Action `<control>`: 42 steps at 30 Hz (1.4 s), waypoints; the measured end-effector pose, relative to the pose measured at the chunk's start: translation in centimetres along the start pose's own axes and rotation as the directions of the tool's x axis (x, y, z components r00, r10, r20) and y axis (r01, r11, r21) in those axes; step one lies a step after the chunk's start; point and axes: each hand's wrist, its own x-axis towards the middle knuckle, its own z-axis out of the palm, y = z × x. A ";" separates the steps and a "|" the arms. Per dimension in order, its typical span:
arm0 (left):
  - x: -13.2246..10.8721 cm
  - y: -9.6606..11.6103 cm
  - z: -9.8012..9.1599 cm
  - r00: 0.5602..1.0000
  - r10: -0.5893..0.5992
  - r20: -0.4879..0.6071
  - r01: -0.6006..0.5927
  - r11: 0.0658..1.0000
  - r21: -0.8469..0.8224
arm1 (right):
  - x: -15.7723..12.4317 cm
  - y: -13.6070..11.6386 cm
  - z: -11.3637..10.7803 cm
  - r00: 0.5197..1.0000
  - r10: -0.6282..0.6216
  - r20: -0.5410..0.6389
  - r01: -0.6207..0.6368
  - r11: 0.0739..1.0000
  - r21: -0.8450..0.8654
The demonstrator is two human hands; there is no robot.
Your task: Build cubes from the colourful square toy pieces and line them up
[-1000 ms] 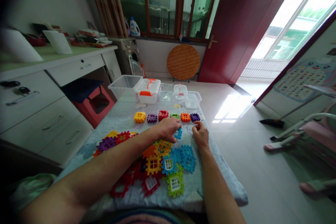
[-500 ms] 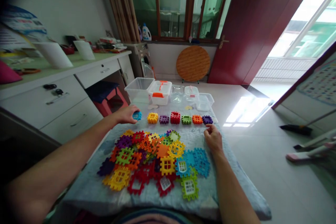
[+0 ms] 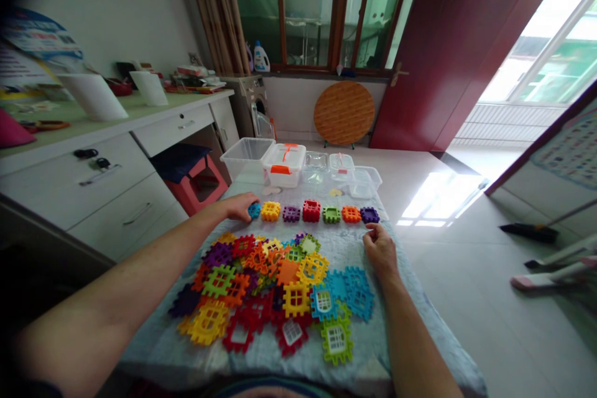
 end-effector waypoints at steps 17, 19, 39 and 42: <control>0.0 0.0 0.1 0.999 0.012 0.032 -0.014 0.998 0.055 | -0.1 0.1 0.0 1.000 -0.016 -0.001 0.016 1.000 -0.013; -0.1 0.1 0.0 1.000 0.005 0.030 -0.006 0.999 0.049 | -0.1 0.1 0.0 1.000 -0.014 -0.005 0.014 1.000 -0.007; -13.8 1.3 4.2 0.918 -0.176 -0.356 0.019 0.915 -0.404 | -1.9 -3.3 -5.7 0.736 -0.038 0.675 0.116 0.991 -0.072; -16.2 2.6 5.2 0.880 -0.228 -0.416 0.034 0.905 -0.424 | -3.3 -3.8 -6.5 0.707 -0.057 0.705 0.165 0.983 -0.086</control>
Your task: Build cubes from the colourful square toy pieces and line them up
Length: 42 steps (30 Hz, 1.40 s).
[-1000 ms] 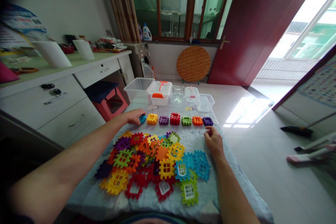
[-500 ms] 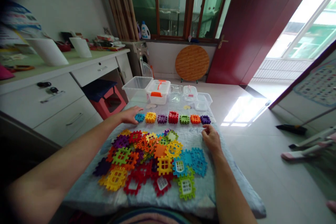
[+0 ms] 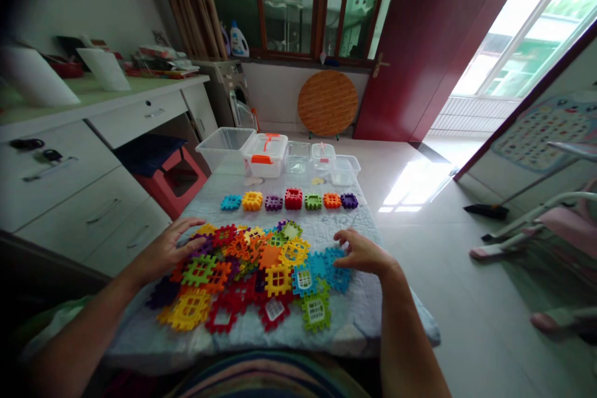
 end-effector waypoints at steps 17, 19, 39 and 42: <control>-2.8 19.7 6.8 0.493 0.799 0.345 -0.841 0.539 -0.048 | 3.2 -1.0 2.1 0.976 -0.017 -0.215 -0.008 0.993 -0.116; -2.8 21.0 8.2 0.403 0.839 0.367 -0.891 0.451 -0.054 | 3.6 -0.4 2.7 0.947 -0.011 -0.321 -0.015 0.997 -0.079; 0.1 20.9 12.6 0.618 0.723 0.309 -0.786 0.571 0.237 | 3.9 1.8 3.5 0.772 0.056 -0.633 0.152 0.951 0.270; 0.4 20.8 12.6 0.667 0.686 0.291 -0.745 0.615 0.257 | 3.6 1.4 3.4 0.751 -0.038 -0.660 0.206 0.962 0.178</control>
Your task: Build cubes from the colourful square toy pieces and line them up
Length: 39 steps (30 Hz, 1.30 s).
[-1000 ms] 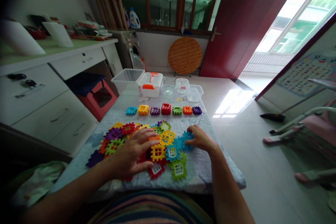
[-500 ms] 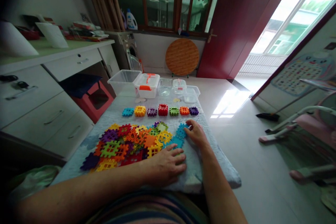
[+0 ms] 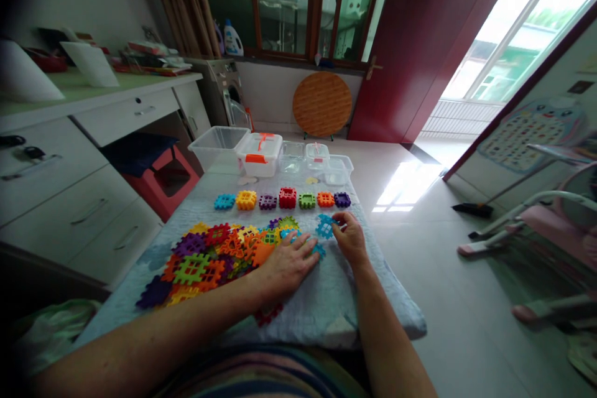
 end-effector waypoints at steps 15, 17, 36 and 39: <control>-0.5 -2.7 -3.5 0.998 -0.056 -0.007 0.054 0.986 -0.160 | -0.9 -0.1 -0.5 0.932 -0.092 0.350 0.206 0.930 -0.304; -0.5 -2.9 -3.5 0.998 -0.064 -0.004 0.062 0.983 -0.171 | -0.9 0.0 -0.4 0.930 -0.098 0.354 0.208 0.935 -0.286; 4.8 -5.9 -1.1 0.970 -0.217 0.109 0.243 0.895 -0.374 | -0.8 -0.5 -0.8 0.953 -0.072 0.296 0.111 0.987 -0.117; 4.3 -6.1 -1.1 0.964 -0.251 0.090 0.266 0.884 -0.384 | -0.9 0.2 -1.4 0.961 -0.037 0.275 0.119 0.950 -0.289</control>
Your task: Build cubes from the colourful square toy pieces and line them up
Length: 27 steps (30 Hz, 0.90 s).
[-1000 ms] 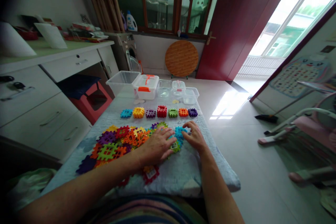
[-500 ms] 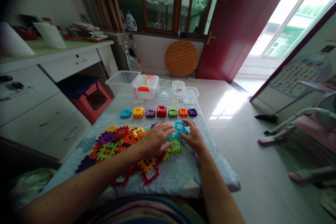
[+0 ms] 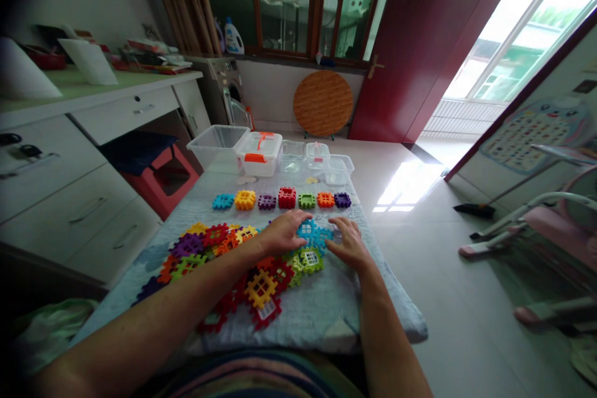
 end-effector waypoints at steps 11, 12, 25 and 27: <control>-1.9 -1.3 -1.2 0.999 -0.025 -0.021 0.024 0.998 -0.052 | 0.7 -0.8 0.9 0.988 0.069 -0.137 -0.046 0.986 0.162; -1.9 -1.4 -1.2 0.999 -0.030 -0.025 0.028 0.998 -0.061 | 0.8 -1.0 1.0 0.981 0.045 -0.188 -0.017 0.989 0.145; 1.1 -0.1 -1.0 0.999 0.033 -0.040 -0.036 0.997 -0.066 | 0.0 -0.4 0.4 0.998 -0.042 0.051 0.041 0.999 0.008; 2.0 0.1 -0.8 0.998 0.046 -0.037 -0.048 0.997 -0.062 | 0.2 -0.2 0.9 0.998 -0.047 0.051 0.046 0.999 0.019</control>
